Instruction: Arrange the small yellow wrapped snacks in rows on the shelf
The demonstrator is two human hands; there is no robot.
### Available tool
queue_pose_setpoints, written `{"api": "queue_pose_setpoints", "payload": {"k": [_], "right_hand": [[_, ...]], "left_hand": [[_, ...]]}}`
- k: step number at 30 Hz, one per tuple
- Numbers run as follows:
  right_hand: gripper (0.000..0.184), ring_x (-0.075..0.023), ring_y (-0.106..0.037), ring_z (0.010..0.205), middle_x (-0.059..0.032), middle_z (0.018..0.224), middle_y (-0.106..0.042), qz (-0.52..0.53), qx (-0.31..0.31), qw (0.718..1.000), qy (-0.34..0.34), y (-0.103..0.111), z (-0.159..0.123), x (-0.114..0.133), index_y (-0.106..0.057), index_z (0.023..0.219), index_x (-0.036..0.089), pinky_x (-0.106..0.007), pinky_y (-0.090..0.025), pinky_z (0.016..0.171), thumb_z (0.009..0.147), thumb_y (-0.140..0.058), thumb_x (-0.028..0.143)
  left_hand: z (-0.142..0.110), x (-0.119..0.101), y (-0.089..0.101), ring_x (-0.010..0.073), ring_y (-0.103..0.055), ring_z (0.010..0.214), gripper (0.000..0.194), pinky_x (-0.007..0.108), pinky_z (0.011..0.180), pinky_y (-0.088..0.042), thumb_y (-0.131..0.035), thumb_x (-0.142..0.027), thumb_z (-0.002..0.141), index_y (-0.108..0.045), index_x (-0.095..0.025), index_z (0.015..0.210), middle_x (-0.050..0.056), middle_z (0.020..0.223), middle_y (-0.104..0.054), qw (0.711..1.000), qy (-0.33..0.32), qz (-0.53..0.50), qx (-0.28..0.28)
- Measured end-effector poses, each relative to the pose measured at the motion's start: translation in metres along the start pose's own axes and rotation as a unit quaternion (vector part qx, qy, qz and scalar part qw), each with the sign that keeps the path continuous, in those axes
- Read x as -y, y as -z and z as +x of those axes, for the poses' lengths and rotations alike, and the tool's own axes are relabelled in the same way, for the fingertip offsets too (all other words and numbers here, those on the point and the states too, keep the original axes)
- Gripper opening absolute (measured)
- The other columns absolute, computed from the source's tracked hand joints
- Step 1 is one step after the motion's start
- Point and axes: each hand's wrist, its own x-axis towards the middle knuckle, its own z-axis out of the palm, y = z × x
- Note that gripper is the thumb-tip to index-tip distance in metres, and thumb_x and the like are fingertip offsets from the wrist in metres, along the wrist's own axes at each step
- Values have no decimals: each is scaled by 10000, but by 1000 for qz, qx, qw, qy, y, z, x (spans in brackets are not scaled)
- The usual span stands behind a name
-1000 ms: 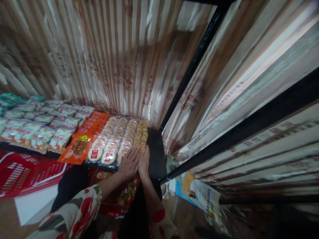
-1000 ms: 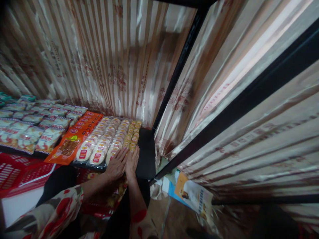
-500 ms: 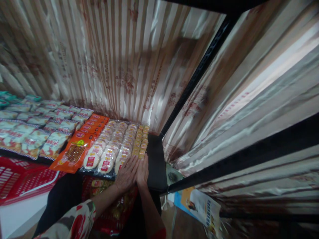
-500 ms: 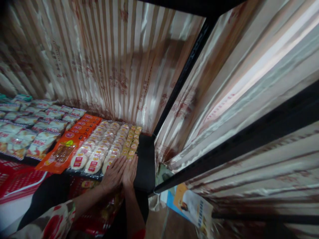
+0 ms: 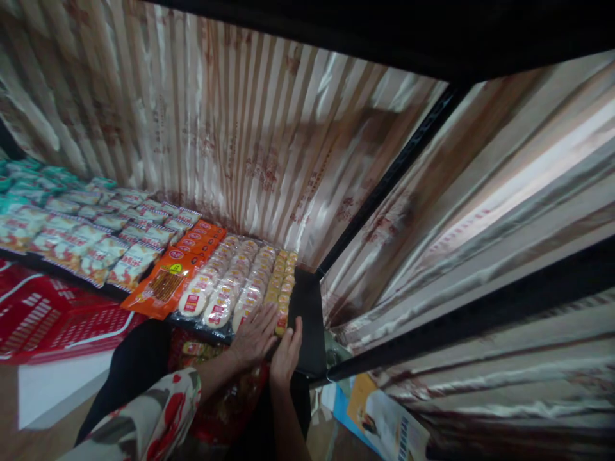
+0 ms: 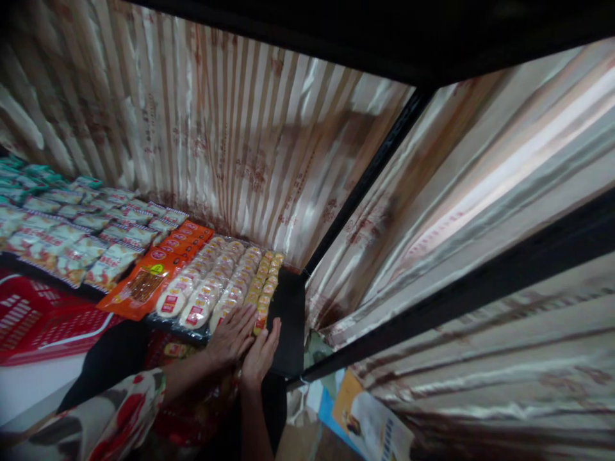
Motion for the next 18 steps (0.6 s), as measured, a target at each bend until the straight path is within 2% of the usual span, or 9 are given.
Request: {"api": "queue_pose_setpoints", "payload": {"k": [5,9,13,15,18], "right_hand": [[609,-277,-382,1370,-179,1451,-442,0,-18,998,64,14,-42,-3,-453,1366,135,-479,-302,1116,920,-304,522],[553,-287,-451,1315,-183,1385,-509,-6,-4,997,78,16,-67,-4,-532,1275,147,-476,-362,1073,915,-322,510],[474,-279,-546,1206,-182,1266,-597,11,4,996,85,9,-84,-3,-591,1149,162,-447,-421,1013,903,-359,494],[441,-275,-600,1116,-171,1174,-645,18,6,997,71,6,-91,-5,-613,1058,173,-428,-458,961,888,-385,509],[412,-265,-642,1013,-147,1068,-685,12,26,998,52,0,-101,-12,-624,982,193,-406,-486,906,877,-401,523]], "left_hand": [[3,-3,10,193,-254,1441,484,416,1186,-198,-385,-283,959,-395,-129,1418,109,1490,-416,1000,3,-14,-11],[-4,-9,22,227,-232,1449,479,455,1166,-258,-373,-225,938,-423,-100,1397,136,1495,-401,999,2,-52,-2],[-32,-14,36,240,-383,1372,423,425,1083,-404,-363,-220,915,-546,-106,1279,148,1366,-551,993,-7,-119,-18],[-52,-12,45,209,-492,1274,414,382,1055,-443,-360,-184,896,-563,-123,1252,135,1258,-626,987,-3,-161,4],[-84,-1,56,205,-553,1183,404,374,1030,-467,-387,-147,854,-587,-130,1205,136,1208,-643,982,23,-186,33]]}}
